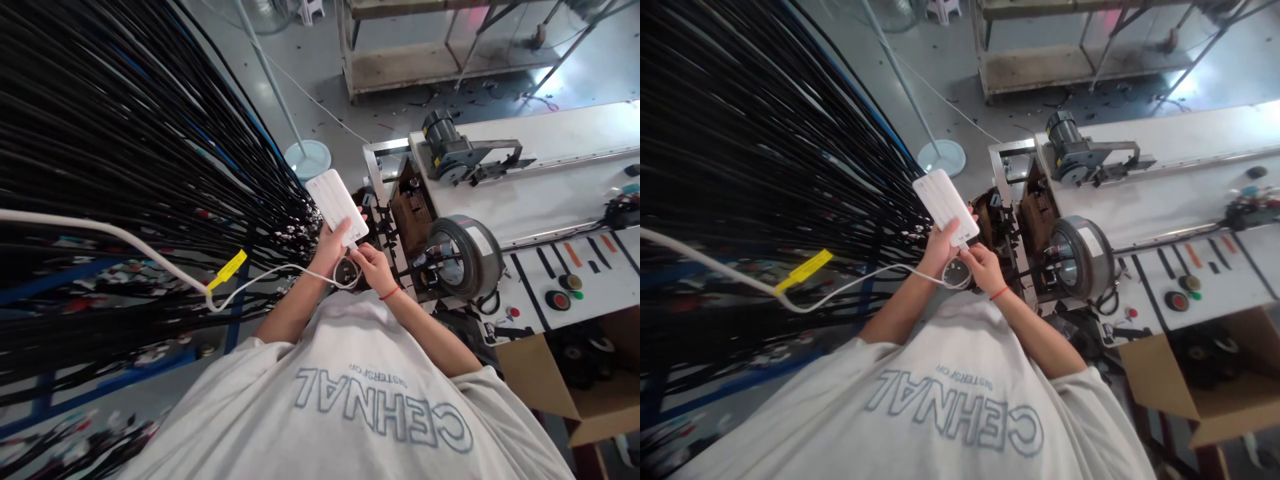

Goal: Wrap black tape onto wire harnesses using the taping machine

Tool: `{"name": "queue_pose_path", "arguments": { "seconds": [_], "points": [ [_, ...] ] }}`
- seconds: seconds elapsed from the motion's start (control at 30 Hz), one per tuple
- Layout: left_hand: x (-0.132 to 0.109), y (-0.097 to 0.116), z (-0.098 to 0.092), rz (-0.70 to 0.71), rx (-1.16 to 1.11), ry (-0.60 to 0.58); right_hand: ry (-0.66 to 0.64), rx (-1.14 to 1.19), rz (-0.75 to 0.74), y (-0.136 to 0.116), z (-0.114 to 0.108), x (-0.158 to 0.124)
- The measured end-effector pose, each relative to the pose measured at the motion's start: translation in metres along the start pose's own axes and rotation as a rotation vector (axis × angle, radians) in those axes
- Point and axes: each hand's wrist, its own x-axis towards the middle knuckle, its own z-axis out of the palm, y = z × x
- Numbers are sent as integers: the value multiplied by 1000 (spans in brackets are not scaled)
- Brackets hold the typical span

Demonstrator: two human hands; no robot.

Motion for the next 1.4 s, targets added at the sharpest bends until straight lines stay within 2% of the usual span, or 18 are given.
{"name": "queue_pose_path", "arguments": {
  "seconds": [0.1, 0.27, 0.33, 0.43, 0.53, 0.6, 0.67, 0.77, 0.87, 1.0, 1.1, 1.23, 1.33, 1.4],
  "points": [
    [2, 4, -1, -27, -22, -5, -39, 82, 36, -3, -1, 2],
    [11, 12, -2, -47, -58, 27, -204, 500, 288, -4, -1, 2],
    [16, 13, -3, -34, -59, 25, -275, 569, 331, -1, -2, 0],
    [26, 17, -8, -10, -54, 28, -383, 476, 320, 6, -5, -6],
    [38, 25, -17, 28, -62, 52, -570, 225, 335, 18, -12, -14],
    [45, 32, -23, 72, -65, 57, -651, 71, 341, 25, -18, -18],
    [49, 37, -27, 113, -48, 54, -607, -46, 297, 27, -24, -19],
    [47, 39, -26, 156, 4, 47, -373, -143, 129, 20, -25, -10],
    [38, 35, -17, 192, 31, 32, -225, 34, 32, 3, -14, 7],
    [25, 32, -3, 203, 49, 16, -218, 329, 28, -16, 8, 23],
    [19, 32, 3, 182, 71, -6, -153, 325, -15, -22, 17, 24],
    [9, 29, 5, 161, 76, -15, -79, 274, -50, -24, 16, 17],
    [-2, 33, 3, 122, 76, -47, -132, 258, -53, -24, 11, 12],
    [-8, 40, 1, 114, 53, -130, -208, 258, -47, -24, 8, 11]
  ]
}}
